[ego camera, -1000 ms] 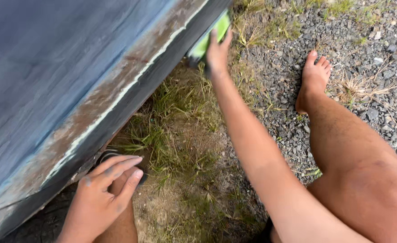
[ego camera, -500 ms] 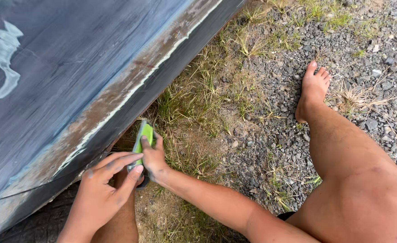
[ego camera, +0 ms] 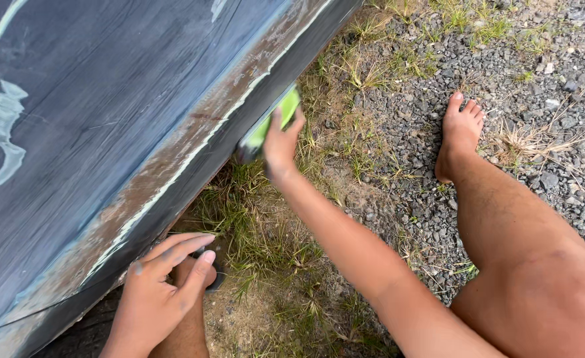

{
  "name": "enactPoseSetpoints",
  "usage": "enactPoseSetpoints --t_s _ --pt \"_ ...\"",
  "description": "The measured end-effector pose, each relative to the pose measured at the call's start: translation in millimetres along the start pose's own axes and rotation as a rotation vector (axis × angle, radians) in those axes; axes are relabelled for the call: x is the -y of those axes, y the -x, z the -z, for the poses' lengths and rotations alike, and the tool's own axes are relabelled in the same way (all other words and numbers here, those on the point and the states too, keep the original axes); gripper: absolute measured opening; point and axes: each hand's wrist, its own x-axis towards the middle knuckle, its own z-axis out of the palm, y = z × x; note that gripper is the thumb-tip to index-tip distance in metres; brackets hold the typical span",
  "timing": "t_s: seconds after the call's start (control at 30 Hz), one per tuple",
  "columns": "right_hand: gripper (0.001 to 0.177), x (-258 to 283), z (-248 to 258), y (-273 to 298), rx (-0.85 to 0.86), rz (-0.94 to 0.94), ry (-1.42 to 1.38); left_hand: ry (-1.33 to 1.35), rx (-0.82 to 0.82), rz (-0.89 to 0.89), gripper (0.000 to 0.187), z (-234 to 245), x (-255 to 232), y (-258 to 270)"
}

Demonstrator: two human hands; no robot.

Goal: The person uses a green sanding block to sand the lower side panel of a dark-colored car. They work along the bottom edge and the area above the rear wheel, smoothing the surface which appears to have primer or filler applied.

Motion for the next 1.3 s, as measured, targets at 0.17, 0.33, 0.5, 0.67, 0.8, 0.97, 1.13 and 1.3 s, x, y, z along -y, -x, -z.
enactPoseSetpoints --t_s 0.17,0.33,0.5,0.67,0.8,0.97,1.13,1.3 --pt "0.056 1 3 -30 0.006 -0.122 -0.107 -0.082 -0.087 0.036 0.022 -1 -20 -14" --pt "0.061 23 12 -37 -0.055 0.033 -0.053 -0.033 -0.115 -0.031 0.019 -5 -24 -13" --pt "0.066 60 18 -51 -0.048 -0.191 -0.095 -0.044 -0.082 0.051 0.021 -9 -28 -14" --pt "0.055 21 9 -21 0.027 -0.003 -0.063 0.035 0.000 0.139 0.025 -14 -26 -15" --pt "0.049 2 -5 14 0.022 -0.120 -0.064 0.123 0.001 0.295 0.026 -13 -46 -8" --pt "0.063 11 33 -116 -0.056 0.264 -0.007 0.026 -0.105 0.084 0.019 2 -44 7" --pt "0.061 -30 -2 21 -0.004 0.204 -0.014 0.001 -0.077 0.054 0.019 -6 -46 -5" --pt "0.060 -75 20 45 0.316 0.075 0.040 0.017 0.029 0.016 0.024 -18 -51 -15"
